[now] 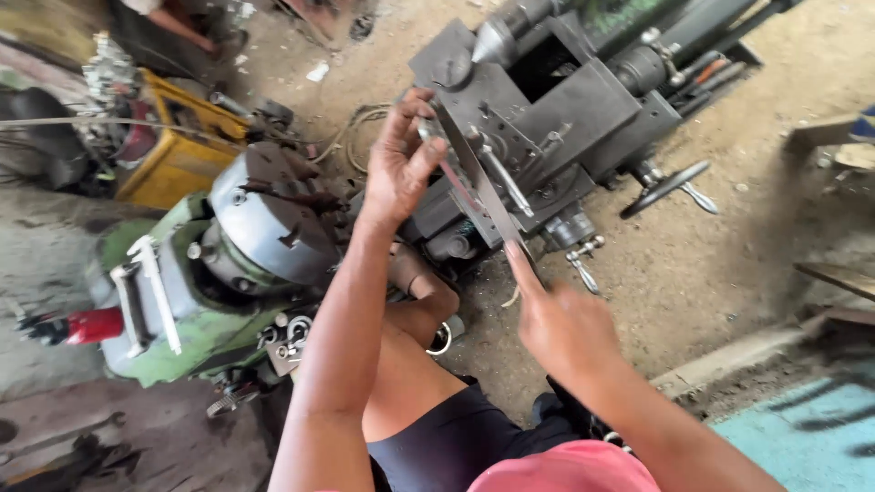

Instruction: Filing the edges of a perforated metal plate using a hand file to remove burrs and sharp edges.

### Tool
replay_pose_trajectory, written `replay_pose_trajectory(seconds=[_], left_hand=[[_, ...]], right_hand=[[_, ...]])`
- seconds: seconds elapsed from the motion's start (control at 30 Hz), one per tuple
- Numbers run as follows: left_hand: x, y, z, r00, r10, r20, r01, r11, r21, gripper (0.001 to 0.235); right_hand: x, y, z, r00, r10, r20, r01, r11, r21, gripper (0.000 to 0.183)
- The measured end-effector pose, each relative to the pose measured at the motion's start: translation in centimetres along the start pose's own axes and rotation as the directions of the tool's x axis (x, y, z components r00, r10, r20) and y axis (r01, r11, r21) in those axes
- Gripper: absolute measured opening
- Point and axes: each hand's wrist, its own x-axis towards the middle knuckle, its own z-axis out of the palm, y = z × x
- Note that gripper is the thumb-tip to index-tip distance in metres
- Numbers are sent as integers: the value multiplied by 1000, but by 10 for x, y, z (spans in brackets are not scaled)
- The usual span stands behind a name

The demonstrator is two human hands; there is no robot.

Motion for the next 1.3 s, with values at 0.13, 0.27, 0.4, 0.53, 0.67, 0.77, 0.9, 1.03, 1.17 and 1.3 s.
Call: replay_pose_trajectory(seconds=[0.13, 0.27, 0.4, 0.53, 0.67, 0.77, 0.9, 1.03, 1.17, 1.3], left_hand=[[-2, -3, -4, 1000, -22, -22, 22, 1000, 19, 35], [1, -23, 0, 997, 31, -70, -34, 999, -40, 40], [0, -20, 7, 995, 32, -93, -36, 999, -38, 40], [-10, -6, 13, 996, 42, -83, -36, 997, 72, 44], [-14, 13, 16, 996, 39, -77, -18, 965, 261, 48], [-12, -7, 19, 994, 64, -91, -58, 996, 66, 46], [-13, -25, 19, 997, 32, -65, -30, 999, 31, 52], [-5, -56, 14, 993, 57, -106, -59, 998, -16, 70], [-1, -52, 14, 989, 4, -147, -20, 995, -101, 69], [0, -40, 14, 984, -53, -169, 29, 989, -142, 68]], right_hand=[[9, -12, -6, 933, -169, -318, 196, 979, 54, 69], [-38, -4, 42, 931, -87, -355, 65, 995, -73, 72], [11, -17, 4, 924, -71, -375, 91, 995, 35, 72], [9, -39, 1, 916, -63, -396, 119, 986, 119, 68], [-12, -26, 48, 912, -48, -408, 97, 990, 100, 75], [-21, -24, 35, 907, -28, -421, 125, 971, 206, 66], [-22, -26, 35, 916, -12, -400, 132, 953, 273, 67], [-23, -23, 32, 934, -35, -356, 121, 968, 221, 68], [-32, -25, 18, 945, -15, -326, 99, 965, 243, 66], [-45, -24, 8, 947, -17, -320, 95, 969, 229, 65]])
